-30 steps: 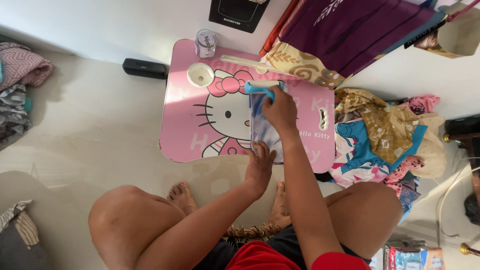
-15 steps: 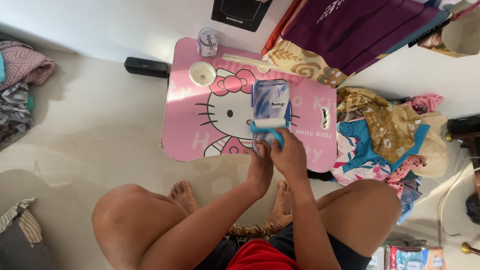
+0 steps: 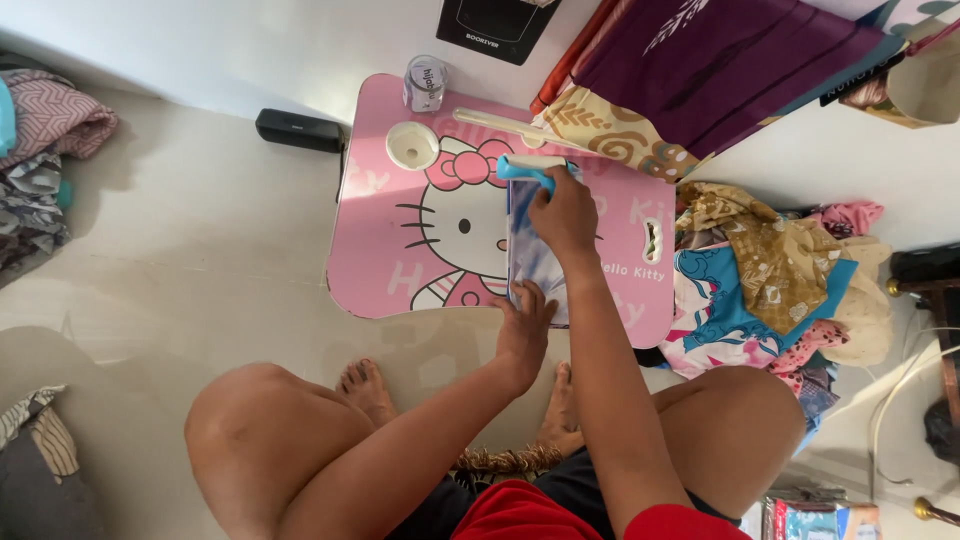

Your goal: Using a lint roller to remove debris from a small piece of fabric or garment on a low table.

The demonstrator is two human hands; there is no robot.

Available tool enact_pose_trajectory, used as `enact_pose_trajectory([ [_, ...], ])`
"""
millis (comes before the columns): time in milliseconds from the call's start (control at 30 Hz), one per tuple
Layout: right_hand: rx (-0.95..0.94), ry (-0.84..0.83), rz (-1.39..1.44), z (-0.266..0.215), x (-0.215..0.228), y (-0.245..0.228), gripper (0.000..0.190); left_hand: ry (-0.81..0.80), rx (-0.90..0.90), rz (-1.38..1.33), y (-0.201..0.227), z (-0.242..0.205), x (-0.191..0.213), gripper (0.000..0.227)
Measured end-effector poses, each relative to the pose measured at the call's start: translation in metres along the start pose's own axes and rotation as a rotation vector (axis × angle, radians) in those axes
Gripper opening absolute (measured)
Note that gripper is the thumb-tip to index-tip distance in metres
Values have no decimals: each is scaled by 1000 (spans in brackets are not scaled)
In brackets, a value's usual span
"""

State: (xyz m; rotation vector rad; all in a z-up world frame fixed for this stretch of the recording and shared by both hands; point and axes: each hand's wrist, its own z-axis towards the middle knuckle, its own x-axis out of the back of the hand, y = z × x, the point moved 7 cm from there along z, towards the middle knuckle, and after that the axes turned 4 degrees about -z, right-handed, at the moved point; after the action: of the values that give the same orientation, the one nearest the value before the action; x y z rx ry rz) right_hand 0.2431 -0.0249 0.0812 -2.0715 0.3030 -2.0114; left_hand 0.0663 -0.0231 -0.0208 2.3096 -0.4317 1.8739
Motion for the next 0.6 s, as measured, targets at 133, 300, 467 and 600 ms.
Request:
enact_pose_trajectory([
  [133, 27, 67, 56, -23, 13, 4, 34, -12, -5, -5, 1, -1, 1, 47],
  [300, 54, 111, 122, -114, 52, -8, 34, 16, 32, -52, 0, 6, 4, 43],
  [467, -24, -3, 63, -134, 34, 4, 36, -83, -34, 9, -8, -2, 25, 44],
  [600, -39, -27, -19, -76, 12, 13, 36, -35, 1, -101, 0, 9, 10, 43],
])
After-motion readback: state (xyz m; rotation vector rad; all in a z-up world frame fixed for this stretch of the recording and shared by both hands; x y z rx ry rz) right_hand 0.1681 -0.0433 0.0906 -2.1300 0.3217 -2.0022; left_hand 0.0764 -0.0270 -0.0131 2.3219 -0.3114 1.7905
